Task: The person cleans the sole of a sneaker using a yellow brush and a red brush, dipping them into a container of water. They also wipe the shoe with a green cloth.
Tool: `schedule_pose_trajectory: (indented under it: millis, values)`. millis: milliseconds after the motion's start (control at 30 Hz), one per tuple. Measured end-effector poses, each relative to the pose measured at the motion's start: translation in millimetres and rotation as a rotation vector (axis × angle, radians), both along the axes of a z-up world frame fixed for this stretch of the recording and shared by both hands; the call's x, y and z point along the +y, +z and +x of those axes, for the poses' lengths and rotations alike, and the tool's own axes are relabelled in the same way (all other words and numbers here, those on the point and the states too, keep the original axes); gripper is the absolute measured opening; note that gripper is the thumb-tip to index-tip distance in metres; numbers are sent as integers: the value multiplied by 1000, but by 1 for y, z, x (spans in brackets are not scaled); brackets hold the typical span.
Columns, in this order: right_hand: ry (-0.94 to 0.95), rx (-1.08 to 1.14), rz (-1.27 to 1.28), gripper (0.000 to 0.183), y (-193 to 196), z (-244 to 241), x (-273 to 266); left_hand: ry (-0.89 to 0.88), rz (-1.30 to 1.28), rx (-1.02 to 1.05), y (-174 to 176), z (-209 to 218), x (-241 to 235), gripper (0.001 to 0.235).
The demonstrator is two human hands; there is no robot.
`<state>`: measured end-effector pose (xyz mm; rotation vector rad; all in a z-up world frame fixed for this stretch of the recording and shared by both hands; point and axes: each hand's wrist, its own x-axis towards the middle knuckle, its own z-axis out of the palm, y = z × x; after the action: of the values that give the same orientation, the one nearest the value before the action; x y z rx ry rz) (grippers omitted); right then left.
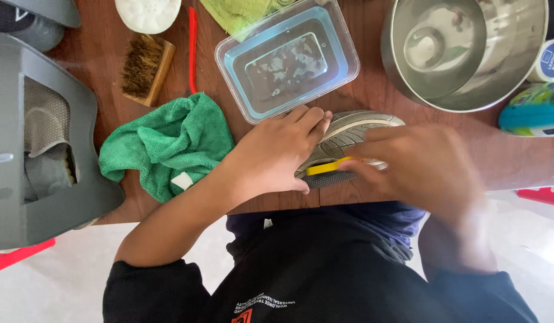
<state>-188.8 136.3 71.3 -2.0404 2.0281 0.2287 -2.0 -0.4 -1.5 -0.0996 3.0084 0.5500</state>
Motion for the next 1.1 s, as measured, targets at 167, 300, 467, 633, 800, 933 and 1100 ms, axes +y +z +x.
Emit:
schedule_pose_trajectory:
  millis: [167, 300, 467, 633, 800, 933, 1100]
  values:
    - [-28, -56, 30, 32, 2, -14, 13, -9, -30, 2, 2, 1, 0, 127]
    - [-24, -61, -8, 28, -6, -4, 9, -16, -58, -3, 0, 1, 0, 128]
    - [-80, 38, 23, 33, 2, -19, 37, 6, 20, -20, 6, -1, 1, 130]
    - [-212, 70, -57, 31, 2, -37, 63, -6, -54, -6, 11, -4, 1, 130]
    - [-211, -214, -101, 28, -5, -23, 53, -6, -23, -15, 10, -5, 0, 130]
    - [-282, -90, -80, 22, -4, -38, 65, -2, -22, -27, 13, -5, 0, 128]
    - [-308, -164, -134, 24, -4, -29, 60, -5, -61, -41, 12, -6, 1, 129]
